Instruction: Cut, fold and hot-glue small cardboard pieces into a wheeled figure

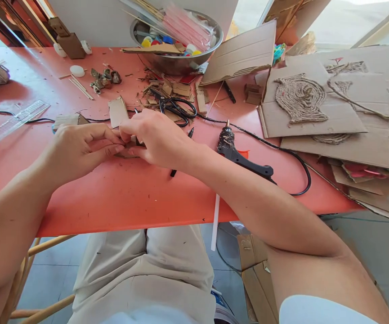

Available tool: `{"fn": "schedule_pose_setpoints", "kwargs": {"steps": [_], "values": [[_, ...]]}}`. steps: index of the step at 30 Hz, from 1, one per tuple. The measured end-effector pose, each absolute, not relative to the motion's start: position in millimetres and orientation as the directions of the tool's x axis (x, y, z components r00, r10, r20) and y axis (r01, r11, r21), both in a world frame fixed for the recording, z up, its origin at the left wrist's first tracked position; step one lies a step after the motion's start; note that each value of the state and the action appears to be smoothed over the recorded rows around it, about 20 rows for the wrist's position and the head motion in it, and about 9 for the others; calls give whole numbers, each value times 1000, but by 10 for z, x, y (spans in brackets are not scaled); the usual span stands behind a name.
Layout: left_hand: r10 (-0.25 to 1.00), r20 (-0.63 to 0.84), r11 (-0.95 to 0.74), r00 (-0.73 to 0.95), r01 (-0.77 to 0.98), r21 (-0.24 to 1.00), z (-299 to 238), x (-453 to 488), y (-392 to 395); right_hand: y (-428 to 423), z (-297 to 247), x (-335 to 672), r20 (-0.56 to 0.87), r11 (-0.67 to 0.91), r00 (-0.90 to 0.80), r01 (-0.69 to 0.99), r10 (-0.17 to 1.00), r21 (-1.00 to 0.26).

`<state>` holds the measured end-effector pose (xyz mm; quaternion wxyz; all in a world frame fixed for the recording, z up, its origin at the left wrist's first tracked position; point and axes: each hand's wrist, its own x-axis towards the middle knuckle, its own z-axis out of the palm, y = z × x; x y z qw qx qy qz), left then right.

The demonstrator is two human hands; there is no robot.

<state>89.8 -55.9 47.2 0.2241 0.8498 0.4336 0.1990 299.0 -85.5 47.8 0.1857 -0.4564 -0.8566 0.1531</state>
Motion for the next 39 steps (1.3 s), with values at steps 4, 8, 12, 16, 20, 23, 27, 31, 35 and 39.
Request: {"fn": "schedule_pose_setpoints", "kwargs": {"steps": [4, 8, 12, 16, 20, 23, 27, 31, 35, 39], "values": [[810, 124, -547, 573, 662, 513, 471, 870, -545, -846, 457, 3003, 199, 550, -520, 711, 830, -437], [805, 136, -559, 577, 663, 498, 475, 843, -534, -848, 461, 3030, 207, 561, -527, 712, 824, -422], [797, 104, -551, 596, 644, 531, 489, 842, -529, -848, 466, 3058, 208, 586, -556, 685, 805, -433], [799, 112, -542, 590, 629, 557, 476, 847, -526, -820, 423, 3104, 257, 622, -575, 638, 777, -454], [766, 138, -577, 628, 575, 580, 446, 831, -500, -757, 333, 3166, 379, 699, -594, 529, 710, -481], [748, 144, -595, 647, 559, 578, 428, 818, -476, -721, 288, 3200, 429, 724, -587, 493, 686, -483], [749, 147, -609, 646, 583, 537, 422, 817, -468, -721, 289, 3214, 436, 728, -586, 496, 683, -474], [735, 162, -634, 658, 584, 507, 422, 823, -477, -737, 306, 3216, 429, 730, -593, 506, 681, -460], [728, 170, -642, 664, 575, 507, 412, 826, -487, -741, 300, 3214, 419, 730, -601, 508, 681, -458], [725, 156, -640, 671, 572, 513, 416, 827, -498, -740, 283, 3200, 422, 729, -597, 506, 682, -462]]}}
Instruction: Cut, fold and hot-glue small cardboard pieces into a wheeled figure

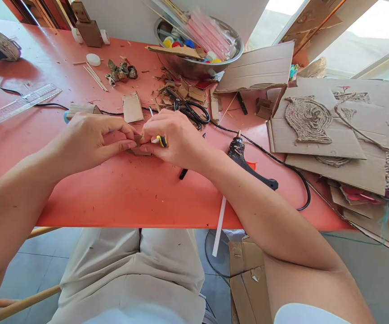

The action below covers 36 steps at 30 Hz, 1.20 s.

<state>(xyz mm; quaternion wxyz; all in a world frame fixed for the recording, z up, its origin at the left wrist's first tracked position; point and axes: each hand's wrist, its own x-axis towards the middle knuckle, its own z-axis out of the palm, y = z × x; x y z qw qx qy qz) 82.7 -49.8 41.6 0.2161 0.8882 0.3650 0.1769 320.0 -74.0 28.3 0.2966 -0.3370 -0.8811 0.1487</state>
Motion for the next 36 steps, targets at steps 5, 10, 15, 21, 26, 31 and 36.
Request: {"fn": "schedule_pose_setpoints", "kwargs": {"steps": [5, 10, 15, 21, 26, 31, 36], "values": [[723, 115, -624, 681, 574, 530, 461, 806, -505, -733, 280, 3194, 434, 729, -589, 502, 682, -464], [708, 40, -601, 705, 572, 558, 476, 771, -508, -739, 301, 3208, 426, 725, -590, 508, 686, -464], [731, -8, -584, 682, 632, 509, 445, 796, -509, -757, 309, 3220, 429, 718, -578, 515, 694, -469], [746, 31, -583, 665, 629, 514, 388, 822, -500, -771, 327, 3225, 408, 694, -563, 538, 719, -479], [723, 84, -625, 685, 598, 501, 333, 833, -476, -769, 344, 3228, 389, 683, -568, 523, 725, -510], [698, 113, -665, 707, 581, 469, 317, 841, -449, -761, 338, 3220, 389, 679, -564, 513, 728, -526], [689, 142, -674, 711, 555, 488, 275, 854, -428, -760, 346, 3213, 380, 668, -558, 526, 738, -527]]}}
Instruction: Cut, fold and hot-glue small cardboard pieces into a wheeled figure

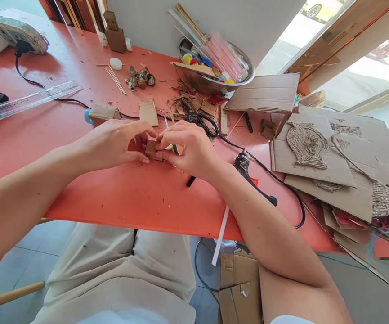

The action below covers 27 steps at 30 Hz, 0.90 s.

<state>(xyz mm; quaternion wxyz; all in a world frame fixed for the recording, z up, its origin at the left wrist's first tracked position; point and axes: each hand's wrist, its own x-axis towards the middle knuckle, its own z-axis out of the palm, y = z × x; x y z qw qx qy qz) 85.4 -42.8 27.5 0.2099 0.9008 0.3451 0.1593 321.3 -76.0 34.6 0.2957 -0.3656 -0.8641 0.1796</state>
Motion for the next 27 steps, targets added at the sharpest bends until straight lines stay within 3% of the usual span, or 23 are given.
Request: {"fn": "schedule_pose_setpoints", "kwargs": {"steps": [27], "values": [[670, 176, -680, 721, 500, 536, 346, 798, -435, -737, 316, 3184, 374, 669, -563, 526, 737, -526]]}}
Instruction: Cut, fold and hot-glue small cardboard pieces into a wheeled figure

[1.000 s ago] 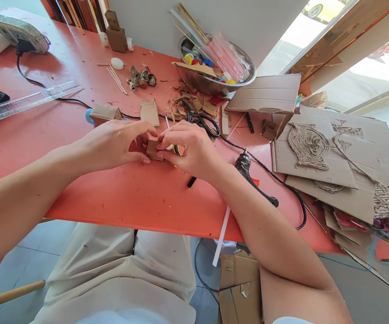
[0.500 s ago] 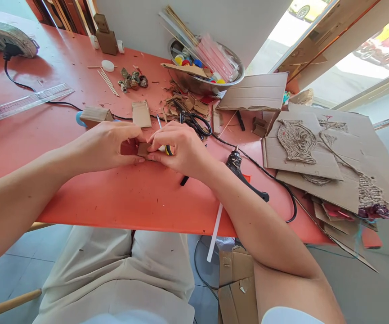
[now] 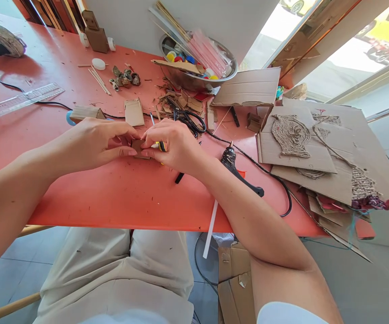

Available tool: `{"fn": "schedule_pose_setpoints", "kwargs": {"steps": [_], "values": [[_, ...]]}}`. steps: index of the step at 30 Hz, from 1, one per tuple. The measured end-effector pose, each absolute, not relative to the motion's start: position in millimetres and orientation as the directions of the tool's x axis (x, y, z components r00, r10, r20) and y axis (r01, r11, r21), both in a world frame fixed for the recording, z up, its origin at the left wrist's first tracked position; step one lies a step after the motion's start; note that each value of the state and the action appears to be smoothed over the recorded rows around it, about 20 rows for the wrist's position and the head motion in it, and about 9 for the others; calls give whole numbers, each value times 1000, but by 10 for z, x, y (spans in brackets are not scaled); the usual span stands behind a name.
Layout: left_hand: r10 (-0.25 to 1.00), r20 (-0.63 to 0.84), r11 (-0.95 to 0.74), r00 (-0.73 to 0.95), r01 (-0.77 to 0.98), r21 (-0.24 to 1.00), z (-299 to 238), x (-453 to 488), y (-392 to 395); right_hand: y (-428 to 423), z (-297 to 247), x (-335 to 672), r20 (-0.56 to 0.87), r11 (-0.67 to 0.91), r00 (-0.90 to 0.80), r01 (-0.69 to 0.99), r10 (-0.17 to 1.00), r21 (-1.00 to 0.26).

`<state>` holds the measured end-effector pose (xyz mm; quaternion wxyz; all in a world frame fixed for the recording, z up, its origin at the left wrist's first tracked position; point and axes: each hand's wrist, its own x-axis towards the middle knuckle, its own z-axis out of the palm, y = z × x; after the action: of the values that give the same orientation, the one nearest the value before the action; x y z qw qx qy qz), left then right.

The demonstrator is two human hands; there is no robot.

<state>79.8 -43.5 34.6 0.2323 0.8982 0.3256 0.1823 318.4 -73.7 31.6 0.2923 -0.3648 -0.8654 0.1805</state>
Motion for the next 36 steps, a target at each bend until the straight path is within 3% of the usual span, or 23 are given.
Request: {"fn": "schedule_pose_setpoints", "kwargs": {"steps": [16, 24, 36], "values": [[688, 186, -669, 701, 515, 535, 374, 848, -487, -744, 367, 3247, 367, 662, -559, 543, 744, -517], [679, 200, -677, 706, 499, 541, 389, 840, -494, -811, 592, 3384, 134, 511, -540, 645, 831, -568], [704, 171, -656, 689, 540, 527, 400, 812, -493, -830, 529, 3266, 157, 501, -532, 598, 832, -626]]}}
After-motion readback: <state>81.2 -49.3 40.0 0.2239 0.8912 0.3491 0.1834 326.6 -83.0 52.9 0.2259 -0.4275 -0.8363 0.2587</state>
